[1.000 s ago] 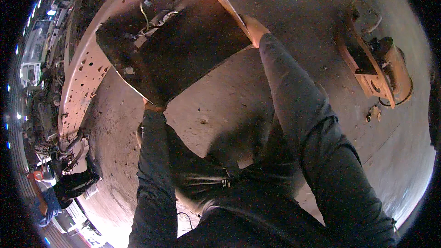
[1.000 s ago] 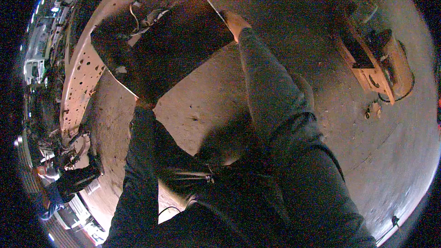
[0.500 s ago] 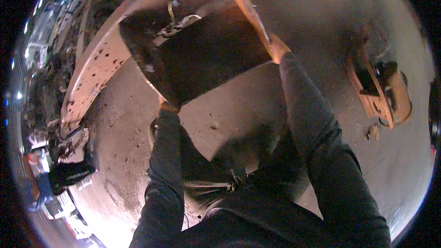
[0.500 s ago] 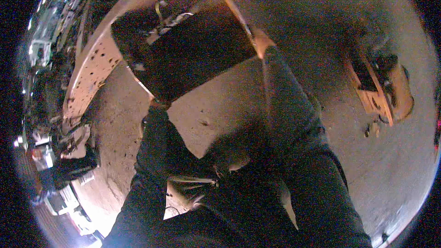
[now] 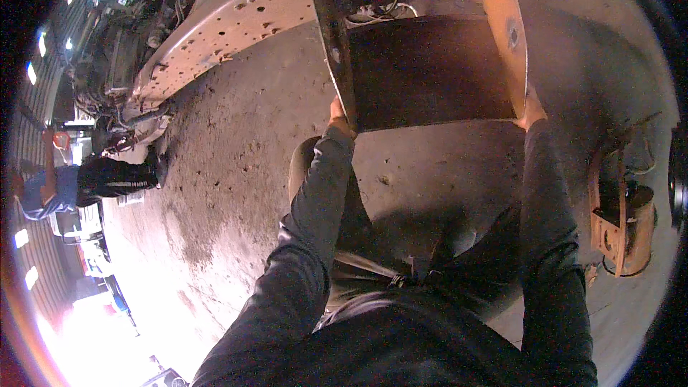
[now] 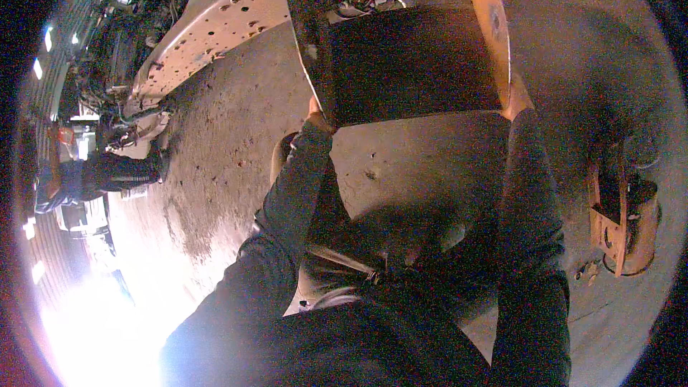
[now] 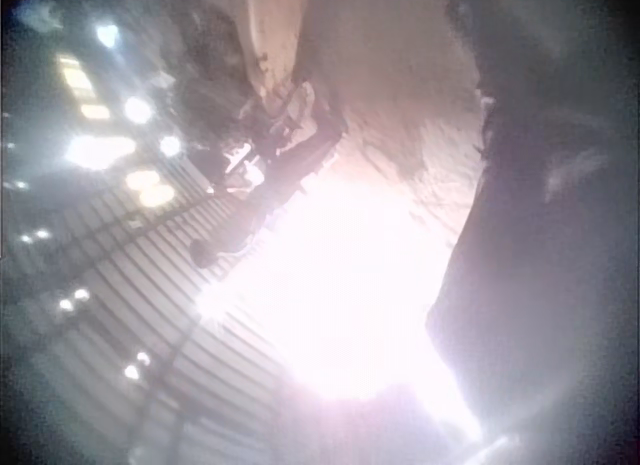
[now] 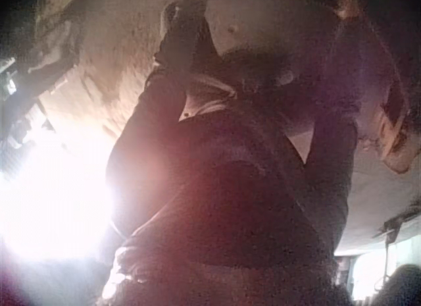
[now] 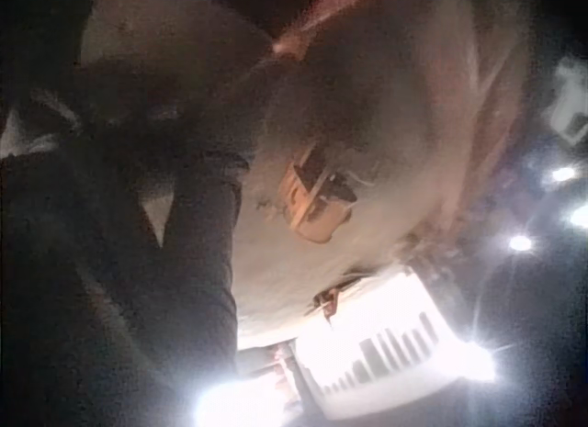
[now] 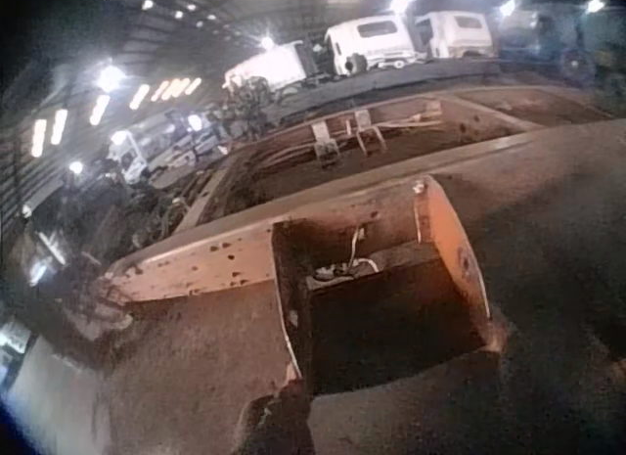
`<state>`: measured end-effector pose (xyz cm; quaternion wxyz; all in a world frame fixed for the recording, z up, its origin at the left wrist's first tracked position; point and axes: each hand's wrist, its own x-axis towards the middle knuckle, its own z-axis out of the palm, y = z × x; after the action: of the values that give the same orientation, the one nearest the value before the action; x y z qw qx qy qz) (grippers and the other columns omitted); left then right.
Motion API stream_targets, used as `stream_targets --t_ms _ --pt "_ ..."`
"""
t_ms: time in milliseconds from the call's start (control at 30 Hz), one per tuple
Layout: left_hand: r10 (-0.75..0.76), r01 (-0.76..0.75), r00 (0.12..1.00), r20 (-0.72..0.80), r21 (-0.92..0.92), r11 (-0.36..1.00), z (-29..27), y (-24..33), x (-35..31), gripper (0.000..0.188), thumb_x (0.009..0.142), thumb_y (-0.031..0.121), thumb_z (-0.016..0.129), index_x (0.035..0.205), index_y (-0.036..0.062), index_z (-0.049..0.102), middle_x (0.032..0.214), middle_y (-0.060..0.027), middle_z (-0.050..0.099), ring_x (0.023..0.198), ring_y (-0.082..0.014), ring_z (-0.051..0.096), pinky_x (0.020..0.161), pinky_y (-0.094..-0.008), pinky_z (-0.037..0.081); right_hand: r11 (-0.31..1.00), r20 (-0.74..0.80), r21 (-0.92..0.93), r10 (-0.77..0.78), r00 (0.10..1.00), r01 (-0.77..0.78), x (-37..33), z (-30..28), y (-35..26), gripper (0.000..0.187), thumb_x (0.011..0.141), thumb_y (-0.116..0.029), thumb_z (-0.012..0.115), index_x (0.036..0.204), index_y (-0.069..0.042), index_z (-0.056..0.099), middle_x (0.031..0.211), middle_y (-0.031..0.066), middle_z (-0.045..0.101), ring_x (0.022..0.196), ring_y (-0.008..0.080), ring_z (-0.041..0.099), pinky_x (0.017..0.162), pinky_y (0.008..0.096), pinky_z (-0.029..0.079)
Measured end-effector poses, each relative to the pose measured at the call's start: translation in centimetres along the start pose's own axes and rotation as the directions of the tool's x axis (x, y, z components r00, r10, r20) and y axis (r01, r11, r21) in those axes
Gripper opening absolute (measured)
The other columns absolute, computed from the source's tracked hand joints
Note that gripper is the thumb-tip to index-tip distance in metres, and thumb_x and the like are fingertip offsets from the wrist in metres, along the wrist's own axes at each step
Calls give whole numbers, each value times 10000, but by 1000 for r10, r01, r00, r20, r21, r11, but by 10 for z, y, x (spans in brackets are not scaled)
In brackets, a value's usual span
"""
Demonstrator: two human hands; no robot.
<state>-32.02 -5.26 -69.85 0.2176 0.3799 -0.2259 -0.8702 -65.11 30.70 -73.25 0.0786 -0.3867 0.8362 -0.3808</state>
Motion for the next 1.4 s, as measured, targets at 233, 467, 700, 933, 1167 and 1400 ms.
stream_targets --t_ms 233,467,700,933,1167,1400 --pt "60 -53 996 -67 104 993 -1 -1 7 453 981 332 413 1209 -2 618 1134 -174 678 975 -350 669 871 -499 562 990 98 -140 36 995 -22 0 -6 12 791 701 -270 787 1373 -64 424 1321 177 532 1215 340 514 1011 406 431" --pt "32 -25 997 -74 91 996 -8 -1 17 430 993 316 395 1164 2 634 1089 -168 690 936 -335 681 837 -476 577 931 123 -364 24 992 23 -3 -20 -2 1025 603 -264 891 1451 -70 350 1411 164 479 1311 334 458 1090 386 393" --pt "45 -37 995 -84 99 994 -15 -4 25 432 996 320 403 1162 -5 635 1108 -170 686 947 -339 679 854 -483 570 968 214 172 143 966 -181 10 -14 13 694 880 -387 658 1446 -84 396 1442 176 455 1348 358 418 1090 418 383" --pt "10 -10 997 -83 -6 1000 -1 -2 10 408 976 342 476 1096 -7 650 977 -138 694 771 -312 665 650 -460 545 998 212 -52 49 976 -39 5 -13 28 681 883 -306 663 1452 -74 371 1441 147 456 1332 330 434 1088 411 396" --pt "29 -24 997 -77 62 998 7 0 2 414 1000 330 451 1189 5 623 1034 -131 695 832 -315 674 741 -452 569 987 204 -159 40 978 -7 4 -17 18 725 860 -275 696 1462 -66 350 1446 131 450 1318 312 445 1094 400 399" --pt "105 -98 994 -38 164 982 -10 -5 18 416 989 310 418 1152 -6 632 1074 -163 692 913 -332 683 835 -471 575 981 217 -192 73 973 -30 0 -17 12 765 821 -297 728 1454 -64 367 1438 142 460 1309 328 455 1096 395 395"
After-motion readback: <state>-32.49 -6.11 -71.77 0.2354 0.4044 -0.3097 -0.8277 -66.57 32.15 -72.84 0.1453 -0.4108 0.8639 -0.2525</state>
